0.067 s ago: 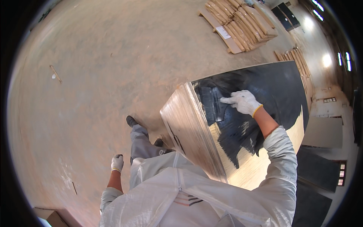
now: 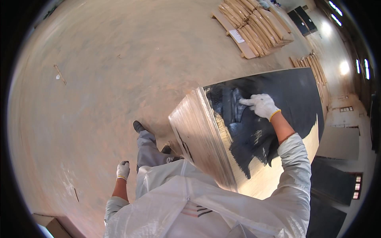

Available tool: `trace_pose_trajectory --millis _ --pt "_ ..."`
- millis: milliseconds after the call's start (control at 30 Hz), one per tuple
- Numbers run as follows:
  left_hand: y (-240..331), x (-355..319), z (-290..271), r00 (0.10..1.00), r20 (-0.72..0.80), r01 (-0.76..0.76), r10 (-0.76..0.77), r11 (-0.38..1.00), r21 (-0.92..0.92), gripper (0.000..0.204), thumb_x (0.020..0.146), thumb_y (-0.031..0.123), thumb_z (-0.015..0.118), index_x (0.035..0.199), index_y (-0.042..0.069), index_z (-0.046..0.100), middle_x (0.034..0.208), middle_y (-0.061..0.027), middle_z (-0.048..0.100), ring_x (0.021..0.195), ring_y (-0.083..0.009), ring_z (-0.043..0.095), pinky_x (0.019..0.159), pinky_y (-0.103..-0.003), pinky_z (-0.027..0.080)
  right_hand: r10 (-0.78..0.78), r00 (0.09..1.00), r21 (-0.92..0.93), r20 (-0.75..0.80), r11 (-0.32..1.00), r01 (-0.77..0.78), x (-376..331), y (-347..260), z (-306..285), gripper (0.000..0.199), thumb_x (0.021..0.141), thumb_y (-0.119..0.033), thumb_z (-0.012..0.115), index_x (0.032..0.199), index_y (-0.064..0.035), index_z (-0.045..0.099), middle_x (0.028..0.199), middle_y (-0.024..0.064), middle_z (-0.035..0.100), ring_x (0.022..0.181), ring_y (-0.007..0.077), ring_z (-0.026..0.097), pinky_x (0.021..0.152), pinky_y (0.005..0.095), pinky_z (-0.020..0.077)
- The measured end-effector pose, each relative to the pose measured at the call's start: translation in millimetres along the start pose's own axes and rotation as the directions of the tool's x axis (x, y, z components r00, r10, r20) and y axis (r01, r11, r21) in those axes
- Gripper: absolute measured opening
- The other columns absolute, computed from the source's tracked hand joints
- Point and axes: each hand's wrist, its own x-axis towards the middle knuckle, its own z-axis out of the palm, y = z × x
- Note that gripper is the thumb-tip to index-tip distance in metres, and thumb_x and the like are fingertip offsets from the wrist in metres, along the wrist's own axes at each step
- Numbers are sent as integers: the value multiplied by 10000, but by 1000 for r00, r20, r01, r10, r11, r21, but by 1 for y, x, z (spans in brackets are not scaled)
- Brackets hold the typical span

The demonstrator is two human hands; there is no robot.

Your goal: The person applies black paint to a large wooden board using a brush. They repeatedly dip the brush into a paint container and spread the paint across the surface in broad strokes.

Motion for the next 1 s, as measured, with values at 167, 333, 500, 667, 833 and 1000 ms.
trace_pose_trajectory --millis 167,333,500,667,833,1000 --pt "-58 15 -5 998 -42 -42 49 988 149 330 970 273 651 1147 40 805 1077 -228 796 1037 -375 775 923 -450 589 -77 997 -71 -8 995 77 52 -4 -22 500 983 -196 667 1430 -420 686 1039 110 749 1017 328 731 918 458 563" --pt "-75 15 -7 999 -54 15 -7 990 142 335 968 286 656 1146 46 807 1106 -223 792 1069 -371 768 949 -447 587 -332 935 -102 -127 942 320 47 -20 -14 553 916 -144 709 1382 -441 715 906 57 653 926 286 673 874 445 508" --pt "-68 11 -7 998 -56 13 -6 994 111 333 968 286 656 1145 49 808 1105 -223 793 1064 -368 769 945 -441 588 -196 981 -111 -8 975 194 33 -6 -18 535 942 -152 682 1375 -464 720 939 39 673 996 245 674 976 424 479" --pt "-64 16 -8 996 -76 -35 45 991 129 350 966 296 655 1161 45 802 1074 -224 798 1029 -362 777 924 -443 593 -268 963 -194 24 944 267 39 -28 -23 550 993 -131 614 1398 -494 696 993 48 706 1073 243 696 1009 406 478" --pt "-32 2 -2 996 -29 -75 79 988 132 339 965 285 660 1164 51 803 1057 -219 800 1003 -359 777 899 -442 593 -303 951 -186 -58 940 288 18 -26 -18 527 981 -125 605 1311 -511 746 941 57 705 974 256 703 953 411 501" --pt "-57 3 -12 985 -85 -128 148 971 200 324 969 267 659 1132 27 803 949 -174 804 818 -271 770 768 -393 595 -344 917 -131 -203 937 323 74 -28 -25 546 922 -91 610 1310 -444 762 912 83 707 930 296 712 877 446 519"
